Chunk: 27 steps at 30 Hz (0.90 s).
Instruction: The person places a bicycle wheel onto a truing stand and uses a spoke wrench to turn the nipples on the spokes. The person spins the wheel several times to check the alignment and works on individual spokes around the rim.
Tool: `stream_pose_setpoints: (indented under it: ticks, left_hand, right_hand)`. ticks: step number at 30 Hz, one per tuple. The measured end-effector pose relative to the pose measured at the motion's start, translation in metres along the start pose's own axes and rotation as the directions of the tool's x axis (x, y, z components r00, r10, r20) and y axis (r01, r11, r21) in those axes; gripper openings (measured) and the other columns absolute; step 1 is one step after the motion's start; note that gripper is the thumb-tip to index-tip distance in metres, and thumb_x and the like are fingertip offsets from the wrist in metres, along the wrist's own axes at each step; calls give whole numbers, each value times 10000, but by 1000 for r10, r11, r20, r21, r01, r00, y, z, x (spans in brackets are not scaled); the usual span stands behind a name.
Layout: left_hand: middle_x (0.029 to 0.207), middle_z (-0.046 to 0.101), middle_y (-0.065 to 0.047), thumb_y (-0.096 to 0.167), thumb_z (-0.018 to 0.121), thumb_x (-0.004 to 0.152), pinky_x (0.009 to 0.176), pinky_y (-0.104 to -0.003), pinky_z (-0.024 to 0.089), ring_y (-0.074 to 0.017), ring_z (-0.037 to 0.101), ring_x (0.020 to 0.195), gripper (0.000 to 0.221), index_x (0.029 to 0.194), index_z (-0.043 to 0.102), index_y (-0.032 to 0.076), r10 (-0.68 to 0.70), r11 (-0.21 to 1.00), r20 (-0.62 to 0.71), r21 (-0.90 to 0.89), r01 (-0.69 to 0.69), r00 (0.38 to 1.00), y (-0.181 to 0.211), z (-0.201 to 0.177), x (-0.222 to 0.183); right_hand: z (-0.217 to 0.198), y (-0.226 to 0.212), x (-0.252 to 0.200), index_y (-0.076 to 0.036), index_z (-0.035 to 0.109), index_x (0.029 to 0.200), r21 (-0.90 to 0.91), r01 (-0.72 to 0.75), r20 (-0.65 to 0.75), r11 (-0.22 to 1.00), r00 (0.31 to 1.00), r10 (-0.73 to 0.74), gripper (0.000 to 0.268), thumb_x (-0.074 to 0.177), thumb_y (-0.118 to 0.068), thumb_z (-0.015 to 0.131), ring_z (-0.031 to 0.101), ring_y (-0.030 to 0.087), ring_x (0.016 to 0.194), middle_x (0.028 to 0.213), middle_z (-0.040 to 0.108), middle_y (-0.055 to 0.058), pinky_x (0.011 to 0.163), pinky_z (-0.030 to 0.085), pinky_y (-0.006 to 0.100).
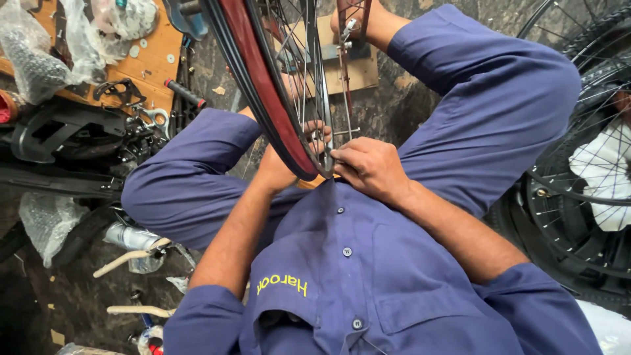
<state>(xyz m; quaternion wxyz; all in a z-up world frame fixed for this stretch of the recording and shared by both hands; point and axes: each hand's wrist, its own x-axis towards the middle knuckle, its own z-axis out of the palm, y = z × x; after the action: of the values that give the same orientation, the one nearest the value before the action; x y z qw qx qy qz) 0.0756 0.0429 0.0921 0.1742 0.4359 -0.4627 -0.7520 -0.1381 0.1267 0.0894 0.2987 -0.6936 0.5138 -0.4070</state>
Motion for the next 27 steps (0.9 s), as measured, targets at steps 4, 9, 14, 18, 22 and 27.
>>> stream_pose_setpoints:
  ticks: [4, 9, 14, 18, 22, 27]
  left_hand:
    - [1330, 657, -106, 82, 716, 971, 1036, -381, 557, -213, 653, 1232, 485, 1412, 543, -23, -115, 960, 253, -222, 173, 961, 16, -15, 8]
    - [1362, 650, -131, 101, 760, 896, 1035, -415, 563, -253, 663, 1224, 545, 1390, 558, -9, -152, 840, 454, -408, 356, 878, 20, -26, 8]
    - [1234, 678, -120, 125, 784, 961, 1030, -379, 570, -218, 677, 1161, 329, 1218, 637, -17, 37, 913, 363, -392, 117, 931, -15, -27, 9]
    - [1009, 644, -43, 168, 797, 980, 831, -310, 518, -151, 602, 940, 216, 1066, 651, 33, 65, 997, 31, -31, -64, 997, -25, -5, 3]
    - [813, 651, -34, 252, 877, 817, 687, -322, 524, -160, 629, 765, 317, 915, 674, 29, 230, 819, -237, 571, -56, 944, 12, 26, 7]
    - [801, 696, -72, 331, 865, 816, 659, -341, 536, -200, 674, 753, 350, 918, 709, 34, 62, 779, -150, 625, 46, 987, 59, 28, 9]
  right_hand:
    - [-8, -6, 3, -38, 719, 1042, 37, 23, -2, 999, 1000, -23, 287, 792, -118, 835, 695, 278, 855, 953, 711, 84, 721, 562, 385]
    - [-21, -21, 10, -35, 702, 1040, 142, 62, -36, 988, 998, -58, 274, 829, -139, 844, 704, 277, 877, 978, 713, 95, 751, 571, 381]
    - [-25, -26, 13, -38, 719, 1013, 153, 43, -24, 987, 999, -40, 243, 826, -128, 846, 690, 276, 814, 926, 709, 88, 698, 548, 387]
    - [-20, -20, 7, -32, 729, 1009, 115, 28, 0, 993, 1000, -28, 245, 819, -135, 846, 682, 278, 797, 909, 704, 92, 678, 541, 388]
    - [-12, -11, 6, -41, 728, 1012, 50, 46, -14, 998, 999, -45, 244, 812, -133, 832, 690, 278, 824, 915, 701, 87, 703, 554, 387]
    - [-23, -22, 14, -41, 719, 988, 89, 53, -12, 995, 999, -52, 240, 821, -152, 850, 686, 275, 806, 907, 700, 86, 691, 548, 385]
